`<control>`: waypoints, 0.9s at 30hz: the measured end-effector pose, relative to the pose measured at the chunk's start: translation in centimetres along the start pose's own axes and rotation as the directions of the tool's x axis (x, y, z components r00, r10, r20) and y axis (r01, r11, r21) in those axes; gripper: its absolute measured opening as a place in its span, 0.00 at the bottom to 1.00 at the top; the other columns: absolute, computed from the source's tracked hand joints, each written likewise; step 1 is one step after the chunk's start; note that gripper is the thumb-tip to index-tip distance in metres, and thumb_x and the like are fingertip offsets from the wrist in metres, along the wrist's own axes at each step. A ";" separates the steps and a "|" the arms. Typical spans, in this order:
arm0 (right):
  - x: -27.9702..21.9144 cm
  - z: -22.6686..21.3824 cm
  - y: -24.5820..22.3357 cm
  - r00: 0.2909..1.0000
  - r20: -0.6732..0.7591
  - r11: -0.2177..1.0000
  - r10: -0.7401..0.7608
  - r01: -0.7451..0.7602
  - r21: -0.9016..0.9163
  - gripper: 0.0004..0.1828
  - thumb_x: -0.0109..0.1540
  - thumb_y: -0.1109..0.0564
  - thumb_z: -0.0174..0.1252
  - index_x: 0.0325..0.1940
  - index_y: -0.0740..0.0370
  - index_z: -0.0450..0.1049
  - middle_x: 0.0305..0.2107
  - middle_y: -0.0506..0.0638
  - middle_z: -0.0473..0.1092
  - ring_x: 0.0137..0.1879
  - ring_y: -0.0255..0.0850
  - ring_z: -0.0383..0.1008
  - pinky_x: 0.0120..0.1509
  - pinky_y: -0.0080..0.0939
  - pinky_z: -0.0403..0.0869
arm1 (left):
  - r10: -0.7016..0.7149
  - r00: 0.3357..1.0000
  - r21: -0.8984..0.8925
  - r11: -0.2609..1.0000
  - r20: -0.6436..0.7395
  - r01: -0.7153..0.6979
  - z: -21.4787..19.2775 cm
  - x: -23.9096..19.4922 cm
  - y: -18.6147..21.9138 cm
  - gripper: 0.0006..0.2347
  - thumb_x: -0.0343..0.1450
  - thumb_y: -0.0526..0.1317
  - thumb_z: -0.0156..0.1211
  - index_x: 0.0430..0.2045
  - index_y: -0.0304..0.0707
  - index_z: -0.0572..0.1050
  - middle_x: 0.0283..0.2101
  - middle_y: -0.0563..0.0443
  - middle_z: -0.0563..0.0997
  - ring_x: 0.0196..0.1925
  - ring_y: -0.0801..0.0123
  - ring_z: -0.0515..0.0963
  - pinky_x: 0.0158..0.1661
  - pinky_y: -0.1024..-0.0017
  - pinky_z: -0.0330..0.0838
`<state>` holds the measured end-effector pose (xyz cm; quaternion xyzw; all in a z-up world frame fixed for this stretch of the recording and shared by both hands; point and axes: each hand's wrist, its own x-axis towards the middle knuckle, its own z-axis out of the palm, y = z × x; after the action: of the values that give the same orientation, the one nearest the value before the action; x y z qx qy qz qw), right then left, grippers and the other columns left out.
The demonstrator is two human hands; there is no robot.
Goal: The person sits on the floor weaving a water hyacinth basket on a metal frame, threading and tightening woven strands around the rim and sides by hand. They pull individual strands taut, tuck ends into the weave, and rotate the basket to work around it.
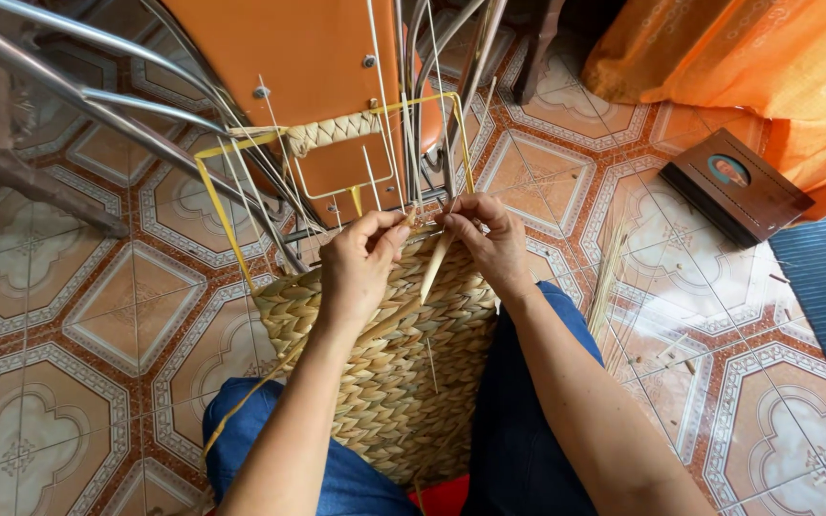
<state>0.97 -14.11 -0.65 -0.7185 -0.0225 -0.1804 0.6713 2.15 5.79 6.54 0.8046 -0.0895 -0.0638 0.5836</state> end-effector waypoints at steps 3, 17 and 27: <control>-0.5 0.0 -1.3 0.998 -0.024 0.992 -0.061 0.058 -0.115 0.05 0.65 0.62 0.64 0.44 0.60 0.77 0.36 0.44 0.77 0.44 0.30 0.78 0.50 0.32 0.78 | 0.090 0.994 0.334 0.940 -0.060 -0.065 1.6 0.3 -0.3 0.05 0.74 0.39 0.64 0.37 0.39 0.83 0.32 0.51 0.79 0.27 0.70 0.76 0.26 0.72 0.71; -2.5 -1.8 -3.6 0.982 0.032 0.932 -0.187 0.188 -0.311 0.07 0.61 0.61 0.68 0.42 0.62 0.79 0.37 0.46 0.76 0.45 0.36 0.77 0.53 0.37 0.75 | 0.158 0.986 0.385 0.907 0.055 -0.167 3.0 1.3 1.5 0.10 0.68 0.38 0.68 0.41 0.43 0.82 0.32 0.49 0.85 0.34 0.63 0.83 0.39 0.65 0.76; -1.5 -1.5 -4.1 0.976 0.127 0.907 -0.176 0.211 -0.364 0.05 0.63 0.59 0.65 0.43 0.60 0.77 0.39 0.47 0.78 0.42 0.38 0.78 0.45 0.37 0.76 | 0.335 0.942 0.690 0.678 0.017 -0.253 4.8 1.6 -1.3 0.07 0.67 0.41 0.71 0.27 0.36 0.83 0.32 0.49 0.79 0.38 0.61 0.74 0.40 0.65 0.71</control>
<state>-1.87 -14.88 2.93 -0.8353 -0.0894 -0.2140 0.4985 2.83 1.39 3.85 0.9393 -0.2023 0.1132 0.2529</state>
